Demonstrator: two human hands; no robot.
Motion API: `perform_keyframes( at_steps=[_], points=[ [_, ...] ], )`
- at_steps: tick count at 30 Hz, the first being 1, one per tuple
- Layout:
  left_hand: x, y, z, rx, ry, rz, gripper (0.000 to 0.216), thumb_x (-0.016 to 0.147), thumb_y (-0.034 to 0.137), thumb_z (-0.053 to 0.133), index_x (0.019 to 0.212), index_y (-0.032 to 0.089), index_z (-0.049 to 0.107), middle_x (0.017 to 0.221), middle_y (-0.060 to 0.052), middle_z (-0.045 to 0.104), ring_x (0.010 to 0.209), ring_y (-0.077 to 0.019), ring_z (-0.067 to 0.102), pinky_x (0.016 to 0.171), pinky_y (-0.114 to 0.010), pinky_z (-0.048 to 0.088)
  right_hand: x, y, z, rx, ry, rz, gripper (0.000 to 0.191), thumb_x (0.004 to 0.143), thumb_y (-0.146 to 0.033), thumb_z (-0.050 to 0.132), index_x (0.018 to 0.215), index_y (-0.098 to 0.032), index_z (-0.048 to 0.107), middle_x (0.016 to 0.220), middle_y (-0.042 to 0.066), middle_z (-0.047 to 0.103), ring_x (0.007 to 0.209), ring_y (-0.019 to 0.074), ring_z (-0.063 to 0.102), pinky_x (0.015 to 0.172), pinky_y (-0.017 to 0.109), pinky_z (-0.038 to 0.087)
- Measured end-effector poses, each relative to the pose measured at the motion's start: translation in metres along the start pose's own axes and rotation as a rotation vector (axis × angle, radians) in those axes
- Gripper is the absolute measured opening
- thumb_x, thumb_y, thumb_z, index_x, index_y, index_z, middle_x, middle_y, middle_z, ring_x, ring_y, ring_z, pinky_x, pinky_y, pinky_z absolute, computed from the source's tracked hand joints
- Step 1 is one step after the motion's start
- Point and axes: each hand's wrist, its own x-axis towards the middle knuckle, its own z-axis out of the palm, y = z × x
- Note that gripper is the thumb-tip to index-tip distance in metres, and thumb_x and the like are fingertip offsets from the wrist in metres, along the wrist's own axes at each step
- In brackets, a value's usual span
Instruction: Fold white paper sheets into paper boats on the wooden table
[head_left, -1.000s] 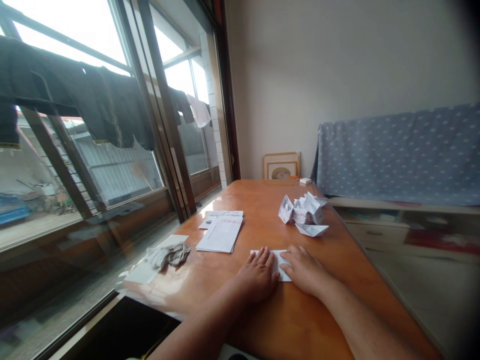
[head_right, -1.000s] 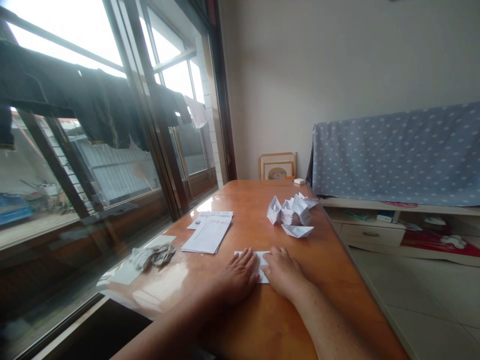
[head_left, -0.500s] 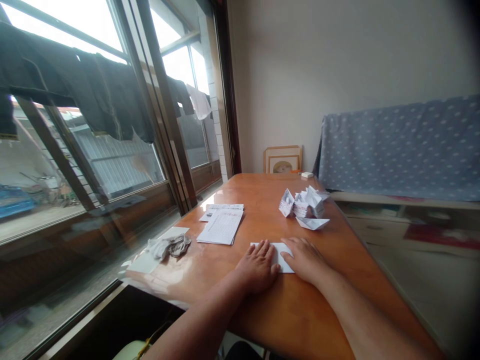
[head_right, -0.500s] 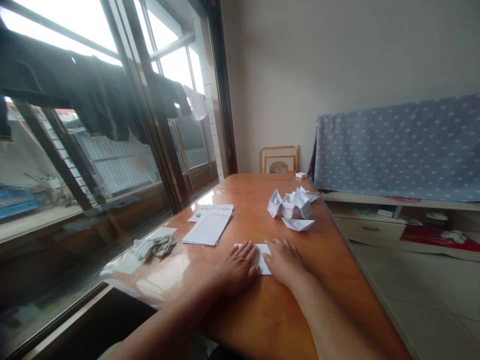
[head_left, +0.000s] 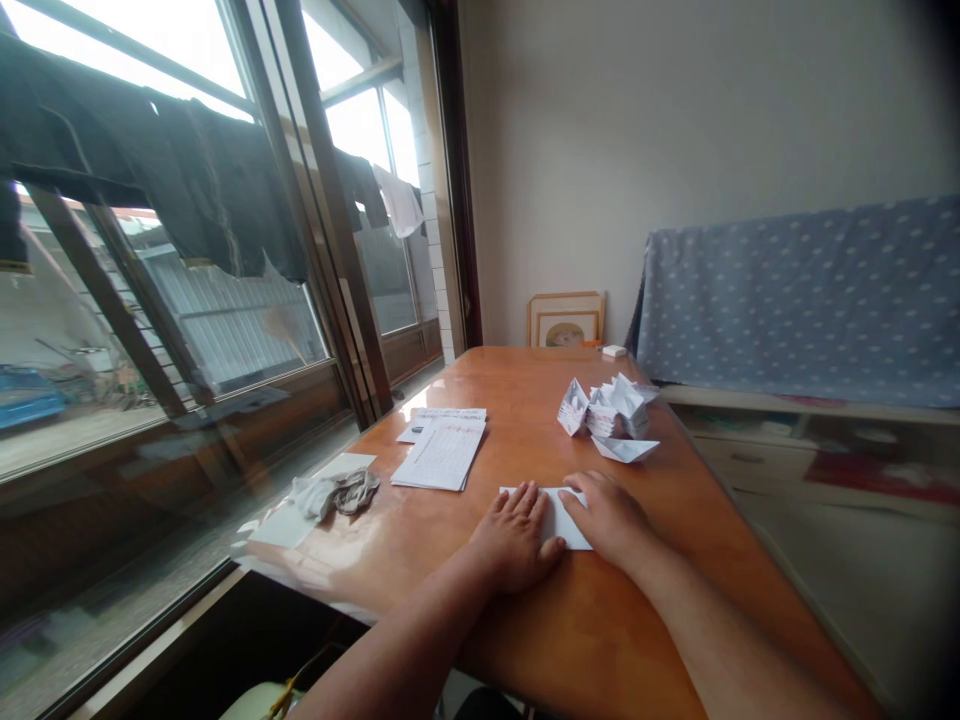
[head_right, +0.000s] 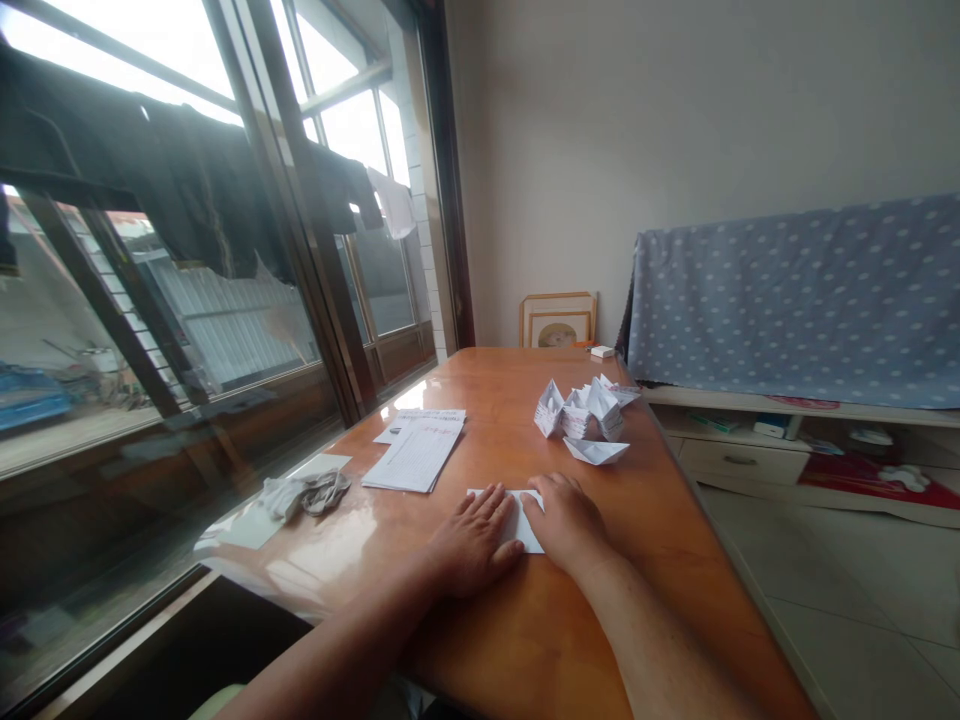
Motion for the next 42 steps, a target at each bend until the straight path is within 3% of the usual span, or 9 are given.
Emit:
perform_keyframes(
  at_steps=[3, 7, 13, 18, 23, 27, 31, 35, 42],
  points=[
    [0.0, -0.001, 0.0, -0.002, -0.012, 0.008, 0.08, 0.097, 0.065, 0.027, 0.159, 0.015, 0.021, 0.165, -0.015, 0.018, 0.154, -0.0307, 0.009, 0.124, -0.053, 0.011, 0.001, -0.002, -0.001, 0.161, -0.047, 0.043, 0.028, 0.093, -0.039, 0.047, 0.083, -0.021, 0.065, 0.086, 0.004, 0.071, 0.083, 0.0197, 0.062, 0.074, 0.028, 0.043],
    [0.002, -0.005, 0.001, -0.025, -0.02, 0.007, 0.071, 0.1, 0.054, 0.025, 0.158, 0.014, 0.021, 0.166, -0.014, 0.017, 0.154, -0.0281, 0.009, 0.124, -0.052, 0.012, -0.001, -0.002, -0.001, 0.278, -0.195, 0.09, 0.028, 0.091, -0.041, 0.048, 0.074, -0.02, 0.057, 0.069, -0.001, 0.063, 0.065, 0.0153, 0.056, 0.057, 0.024, 0.035],
    [0.003, -0.008, 0.003, -0.052, -0.017, 0.01, 0.065, 0.1, 0.049, 0.028, 0.158, 0.019, 0.024, 0.166, -0.011, 0.018, 0.154, -0.0277, 0.01, 0.124, -0.053, 0.013, -0.009, -0.01, -0.008, 0.172, -0.386, -0.068, 0.022, 0.086, -0.029, 0.05, 0.067, -0.018, 0.052, 0.068, -0.002, 0.06, 0.063, 0.0127, 0.047, 0.057, 0.024, 0.028],
    [0.003, -0.007, 0.003, -0.056, -0.019, 0.004, 0.07, 0.1, 0.056, 0.024, 0.158, 0.018, 0.023, 0.166, -0.012, 0.017, 0.154, -0.0276, 0.01, 0.124, -0.052, 0.011, -0.013, -0.012, -0.019, 0.056, -0.451, -0.065, 0.02, 0.084, -0.03, 0.055, 0.068, -0.019, 0.055, 0.073, 0.001, 0.066, 0.064, 0.0136, 0.048, 0.057, 0.026, 0.025],
    [0.002, -0.005, 0.003, -0.044, -0.008, 0.008, 0.079, 0.097, 0.066, 0.022, 0.158, 0.015, 0.022, 0.166, -0.014, 0.016, 0.154, -0.0281, 0.009, 0.124, -0.051, 0.01, -0.008, 0.004, -0.028, -0.038, -0.499, 0.027, 0.018, 0.082, -0.025, 0.054, 0.065, -0.019, 0.057, 0.069, 0.003, 0.066, 0.059, 0.0146, 0.052, 0.055, 0.028, 0.024],
    [0.001, -0.003, 0.002, -0.035, -0.007, 0.006, 0.082, 0.096, 0.069, 0.023, 0.158, 0.015, 0.022, 0.166, -0.015, 0.016, 0.154, -0.0284, 0.009, 0.124, -0.051, 0.01, -0.001, 0.01, -0.027, -0.021, -0.348, 0.08, 0.022, 0.087, -0.032, 0.053, 0.072, -0.019, 0.061, 0.075, 0.004, 0.069, 0.069, 0.0172, 0.058, 0.06, 0.028, 0.031],
    [0.001, 0.0, -0.001, -0.03, -0.006, -0.001, 0.081, 0.096, 0.068, 0.024, 0.157, 0.015, 0.024, 0.165, -0.015, 0.018, 0.154, -0.0288, 0.009, 0.124, -0.052, 0.01, 0.002, 0.004, -0.014, -0.029, -0.119, 0.025, 0.026, 0.091, -0.034, 0.05, 0.104, -0.02, 0.067, 0.106, 0.007, 0.071, 0.099, 0.0221, 0.061, 0.081, 0.03, 0.041],
    [0.001, 0.001, -0.002, -0.034, -0.004, -0.004, 0.08, 0.097, 0.066, 0.025, 0.157, 0.013, 0.026, 0.165, -0.016, 0.019, 0.154, -0.0284, 0.01, 0.124, -0.051, 0.009, 0.0, 0.002, -0.003, -0.124, -0.134, -0.031, 0.047, 0.09, -0.034, 0.054, 0.134, -0.018, 0.059, 0.132, 0.012, 0.063, 0.123, 0.0275, 0.05, 0.102, 0.036, 0.034],
    [0.0, -0.001, 0.0, -0.06, 0.046, -0.008, 0.077, 0.096, 0.066, 0.031, 0.156, 0.017, 0.029, 0.165, -0.013, 0.021, 0.154, -0.0277, 0.012, 0.124, -0.05, 0.011, 0.001, -0.001, -0.006, -0.134, -0.135, -0.044, 0.04, 0.089, -0.032, 0.055, 0.125, -0.02, 0.066, 0.122, 0.011, 0.067, 0.118, 0.0262, 0.054, 0.102, 0.034, 0.036]
  ],
)
